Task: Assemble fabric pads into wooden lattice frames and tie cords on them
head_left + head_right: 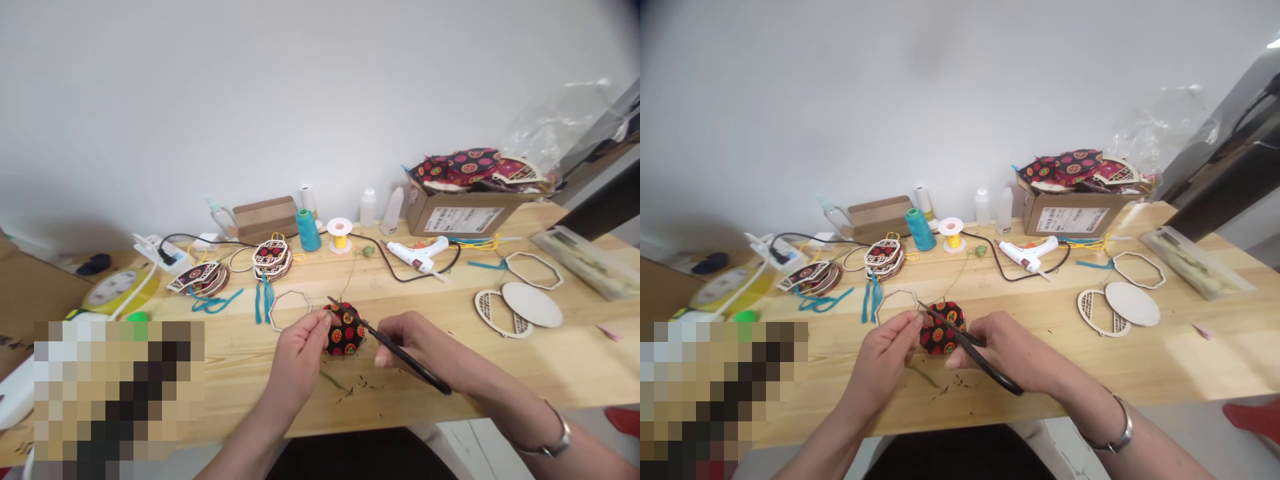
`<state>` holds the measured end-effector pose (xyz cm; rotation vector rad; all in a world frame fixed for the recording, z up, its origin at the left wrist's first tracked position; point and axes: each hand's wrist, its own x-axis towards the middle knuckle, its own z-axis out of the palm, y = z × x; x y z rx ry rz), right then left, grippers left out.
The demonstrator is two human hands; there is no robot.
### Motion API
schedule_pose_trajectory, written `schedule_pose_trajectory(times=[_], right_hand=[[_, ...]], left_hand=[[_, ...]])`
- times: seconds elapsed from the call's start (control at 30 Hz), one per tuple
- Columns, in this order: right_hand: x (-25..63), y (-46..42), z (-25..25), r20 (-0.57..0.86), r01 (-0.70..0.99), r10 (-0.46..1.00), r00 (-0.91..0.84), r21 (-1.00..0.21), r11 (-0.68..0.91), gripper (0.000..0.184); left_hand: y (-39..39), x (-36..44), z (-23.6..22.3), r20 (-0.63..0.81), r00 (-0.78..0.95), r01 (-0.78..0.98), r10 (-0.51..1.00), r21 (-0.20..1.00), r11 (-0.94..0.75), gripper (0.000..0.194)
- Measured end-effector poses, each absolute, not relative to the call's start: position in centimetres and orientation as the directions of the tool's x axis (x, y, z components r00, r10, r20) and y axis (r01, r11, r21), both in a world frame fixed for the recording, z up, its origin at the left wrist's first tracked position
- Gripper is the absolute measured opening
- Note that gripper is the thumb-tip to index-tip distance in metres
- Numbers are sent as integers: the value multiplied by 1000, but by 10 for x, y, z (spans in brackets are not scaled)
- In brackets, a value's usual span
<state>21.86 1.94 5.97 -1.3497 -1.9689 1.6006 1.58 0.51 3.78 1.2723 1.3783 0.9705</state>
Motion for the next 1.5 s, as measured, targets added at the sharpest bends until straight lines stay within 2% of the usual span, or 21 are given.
schedule_pose_trajectory(times=[0.1, 0.2, 0.3, 0.43, 0.67, 0.87, 1.23, 1.37, 1.5], right_hand=[[228, 16, 66, -279, 451, 791, -544, -893, -5, 48], [234, 9, 64, -222, 343, 751, -622, -939, 7, 56], [232, -1, 49, -215, 152, 697, -684, -977, -152, 61], [225, -12, 30, -253, -10, 653, -714, -929, -370, 62], [224, -12, 46, -287, 108, 633, -719, -946, -306, 72], [223, -11, 41, -305, 120, 644, -702, -941, -316, 73], [222, -12, 45, -312, 145, 659, -684, -944, -297, 72], [222, -13, 40, -346, 171, 664, -662, -933, -317, 73], [222, -16, 36, -343, 139, 664, -665, -930, -341, 74]], left_hand=[[10, 16, 34, -162, -5, 192, 987, 968, 160, 29], [14, 18, 36, -152, -31, 207, 988, 966, 155, 31], [14, 21, 42, -91, -25, 244, 996, 965, 94, 28], [10, 25, 47, -4, -8, 300, 1000, 954, 6, 24], [7, 29, 46, 94, 18, 455, 995, 886, -92, 26], [6, 29, 41, 191, 35, 585, 981, 792, -176, 27], [5, 27, 36, 275, 77, 644, 958, 720, -259, 26], [5, 24, 30, 365, 110, 705, 925, 627, -331, 24], [4, 21, 23, 494, 172, 782, 853, 458, -423, 21]])
